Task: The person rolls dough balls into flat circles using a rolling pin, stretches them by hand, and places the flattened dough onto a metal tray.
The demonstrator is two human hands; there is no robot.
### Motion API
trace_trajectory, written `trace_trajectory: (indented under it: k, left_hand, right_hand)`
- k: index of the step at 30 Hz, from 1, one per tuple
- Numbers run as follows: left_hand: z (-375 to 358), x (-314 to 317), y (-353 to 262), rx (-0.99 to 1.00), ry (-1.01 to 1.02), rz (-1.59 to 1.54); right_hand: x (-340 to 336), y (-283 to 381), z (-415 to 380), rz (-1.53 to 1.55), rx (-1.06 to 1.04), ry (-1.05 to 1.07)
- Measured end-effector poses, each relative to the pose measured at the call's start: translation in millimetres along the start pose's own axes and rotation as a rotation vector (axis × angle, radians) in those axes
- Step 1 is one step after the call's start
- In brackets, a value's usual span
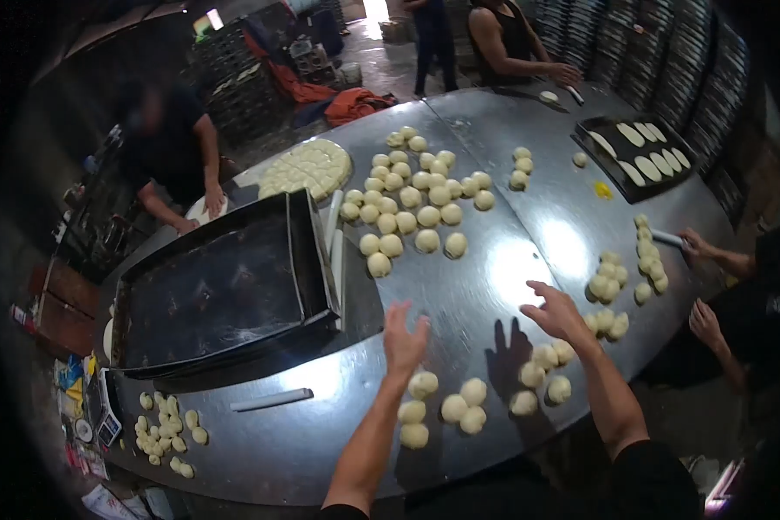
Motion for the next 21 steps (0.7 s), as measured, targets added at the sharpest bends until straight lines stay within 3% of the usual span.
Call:
trace_trajectory:
  k: [2, 4, 6, 8, 9, 10, 11, 12, 13, 15, 16, 18, 21]
  left_hand:
    - [51.7, -16.5, 30.8, 0.016, -0.188, 0.071]
    - [96.0, -21.5, 62.3, 0.004, -0.294, 0.130]
    - [141.1, -23.7, 73.8, 0.005, -0.401, 0.177]
    - [170.6, -17.7, 94.1, -0.320, -0.356, -0.331]
    - [192.4, -6.5, 127.9, -0.257, -0.358, -0.444]
    - [201.9, -4.6, 122.1, -0.261, -0.364, -0.437]
    - [213.4, 1.1, 110.0, -0.198, -0.277, -0.206]
    - [223.9, 7.4, 97.4, -0.135, -0.184, 0.026]
    - [233.8, 12.0, 92.8, -0.143, -0.181, 0.030]
    - [245.9, 36.0, 86.4, -0.190, 0.030, 0.158]
    - [251.6, 47.4, 89.0, -0.133, 0.013, -0.173]
    - [243.6, 59.7, 83.8, -0.304, 0.055, -0.656]
    - [199.9, 54.6, 52.5, -0.372, 0.080, -0.711]
  right_hand:
    - [36.4, -11.6, 81.6, 0.200, -0.030, 0.038]
    - [58.7, 0.5, 144.1, 0.511, 0.166, 0.075]
    - [72.2, 19.0, 194.7, 0.507, 0.171, 0.077]
    - [78.7, 50.6, 229.7, 0.553, 0.123, -0.002]
    - [90.2, 59.2, 247.0, 0.556, 0.121, 0.011]
    - [96.0, 71.5, 265.8, 0.241, -0.021, -0.100]
    - [101.4, 84.5, 279.7, -0.077, -0.163, -0.207]
    - [106.3, 93.1, 288.1, -0.074, -0.163, -0.197]
    - [113.0, 104.0, 294.4, -0.119, -0.226, -0.112]
    - [124.1, 109.9, 303.7, -0.114, -0.327, -0.041]
    - [126.0, 110.1, 307.2, -0.062, -0.364, -0.061]
    - [116.8, 107.2, 294.3, 0.099, -0.300, -0.023]
    - [96.3, 92.9, 244.8, 0.158, -0.353, 0.009]
Point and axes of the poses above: each hand's wrist, its own z-axis towards the middle knuckle, its own x-axis out of the palm, y = z × x, the point moved 5 cm from there along z, towards the middle knuckle, and after that the axes turned 11 degrees about -z, right-handed, at the moved point
